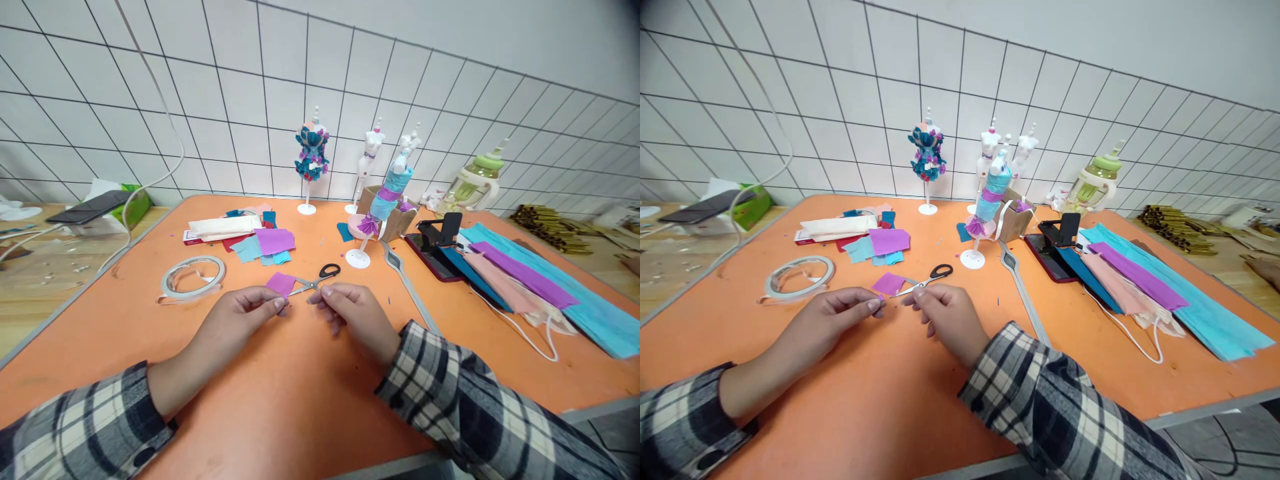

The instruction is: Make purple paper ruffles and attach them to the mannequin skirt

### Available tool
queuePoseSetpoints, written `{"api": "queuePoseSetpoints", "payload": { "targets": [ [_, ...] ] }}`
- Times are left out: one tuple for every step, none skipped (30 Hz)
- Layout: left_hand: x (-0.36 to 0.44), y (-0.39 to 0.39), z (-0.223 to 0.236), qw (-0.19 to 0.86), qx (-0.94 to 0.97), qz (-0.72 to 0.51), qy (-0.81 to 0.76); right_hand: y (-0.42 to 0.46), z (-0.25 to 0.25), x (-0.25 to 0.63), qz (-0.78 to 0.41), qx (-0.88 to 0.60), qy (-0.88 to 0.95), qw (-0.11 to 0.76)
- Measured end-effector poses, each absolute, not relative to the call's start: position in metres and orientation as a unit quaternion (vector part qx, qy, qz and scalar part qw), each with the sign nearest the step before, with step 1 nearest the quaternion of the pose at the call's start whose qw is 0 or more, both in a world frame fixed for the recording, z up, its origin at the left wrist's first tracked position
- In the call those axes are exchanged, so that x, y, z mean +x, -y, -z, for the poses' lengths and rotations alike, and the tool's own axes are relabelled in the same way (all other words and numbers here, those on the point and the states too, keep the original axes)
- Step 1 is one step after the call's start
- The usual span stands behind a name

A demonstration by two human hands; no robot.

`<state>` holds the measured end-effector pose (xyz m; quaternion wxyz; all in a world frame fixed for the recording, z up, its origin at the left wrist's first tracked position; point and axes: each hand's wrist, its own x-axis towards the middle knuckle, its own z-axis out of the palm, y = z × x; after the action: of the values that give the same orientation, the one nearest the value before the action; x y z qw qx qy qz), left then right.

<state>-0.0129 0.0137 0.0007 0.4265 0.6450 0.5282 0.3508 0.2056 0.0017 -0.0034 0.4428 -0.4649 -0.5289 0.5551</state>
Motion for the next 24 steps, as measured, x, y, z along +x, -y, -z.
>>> {"api": "queuePoseSetpoints", "payload": {
  "targets": [
    [-0.011,-0.013,-0.001,0.430,0.636,-0.361,-0.529,0.004,0.005,0.197,-0.593,-0.447,0.503,0.443],
    [-0.009,-0.012,-0.002,0.433,0.629,-0.369,-0.530,0.008,0.007,0.190,-0.616,-0.438,0.483,0.442],
    [-0.007,-0.012,-0.002,0.436,0.623,-0.375,-0.530,0.011,0.009,0.184,-0.628,-0.439,0.467,0.442],
    [-0.006,-0.011,-0.003,0.439,0.618,-0.379,-0.531,0.012,0.010,0.180,-0.634,-0.444,0.455,0.440],
    [-0.004,-0.010,-0.003,0.441,0.616,-0.380,-0.531,0.013,0.011,0.177,-0.636,-0.452,0.448,0.437],
    [-0.002,-0.009,-0.004,0.444,0.616,-0.381,-0.529,0.013,0.011,0.175,-0.637,-0.460,0.442,0.432],
    [-0.001,-0.008,-0.004,0.446,0.617,-0.380,-0.525,0.013,0.012,0.173,-0.639,-0.466,0.439,0.427],
    [0.000,-0.007,-0.005,0.447,0.619,-0.380,-0.521,0.013,0.012,0.172,-0.642,-0.468,0.436,0.423],
    [0.000,-0.006,-0.005,0.447,0.622,-0.381,-0.517,0.012,0.013,0.172,-0.645,-0.468,0.433,0.421],
    [0.000,-0.005,-0.005,0.445,0.626,-0.382,-0.514,0.012,0.014,0.171,-0.648,-0.467,0.430,0.421],
    [0.000,-0.004,-0.005,0.441,0.630,-0.383,-0.511,0.011,0.014,0.171,-0.649,-0.465,0.429,0.422],
    [0.000,-0.003,-0.005,0.437,0.636,-0.383,-0.509,0.011,0.015,0.171,-0.649,-0.464,0.428,0.424],
    [0.000,-0.002,-0.004,0.431,0.641,-0.383,-0.506,0.010,0.016,0.171,-0.648,-0.464,0.428,0.426],
    [0.000,-0.001,-0.004,0.426,0.646,-0.383,-0.504,0.010,0.017,0.170,-0.646,-0.465,0.428,0.428],
    [0.000,-0.001,-0.004,0.422,0.650,-0.384,-0.502,0.010,0.017,0.169,-0.644,-0.466,0.427,0.431],
    [0.000,-0.001,-0.005,0.420,0.650,-0.386,-0.502,0.011,0.018,0.168,-0.643,-0.466,0.423,0.437],
    [0.000,-0.001,-0.005,0.420,0.646,-0.390,-0.504,0.012,0.019,0.166,-0.643,-0.463,0.417,0.445],
    [0.001,-0.001,-0.006,0.422,0.639,-0.395,-0.508,0.013,0.019,0.165,-0.644,-0.459,0.409,0.455],
    [0.001,-0.001,-0.006,0.426,0.629,-0.400,-0.513,0.013,0.020,0.163,-0.645,-0.452,0.400,0.468],
    [0.002,-0.001,-0.006,0.432,0.619,-0.405,-0.516,0.014,0.021,0.160,-0.647,-0.444,0.388,0.484],
    [0.002,-0.002,-0.006,0.438,0.611,-0.408,-0.518,0.015,0.021,0.158,-0.648,-0.434,0.377,0.500],
    [0.002,-0.002,-0.006,0.444,0.605,-0.409,-0.519,0.016,0.022,0.157,-0.647,-0.425,0.366,0.516],
    [0.002,-0.003,-0.006,0.447,0.602,-0.410,-0.519,0.016,0.022,0.155,-0.646,-0.418,0.358,0.528],
    [0.002,-0.003,-0.006,0.448,0.603,-0.410,-0.518,0.016,0.022,0.154,-0.644,-0.415,0.354,0.536]
  ]
}}
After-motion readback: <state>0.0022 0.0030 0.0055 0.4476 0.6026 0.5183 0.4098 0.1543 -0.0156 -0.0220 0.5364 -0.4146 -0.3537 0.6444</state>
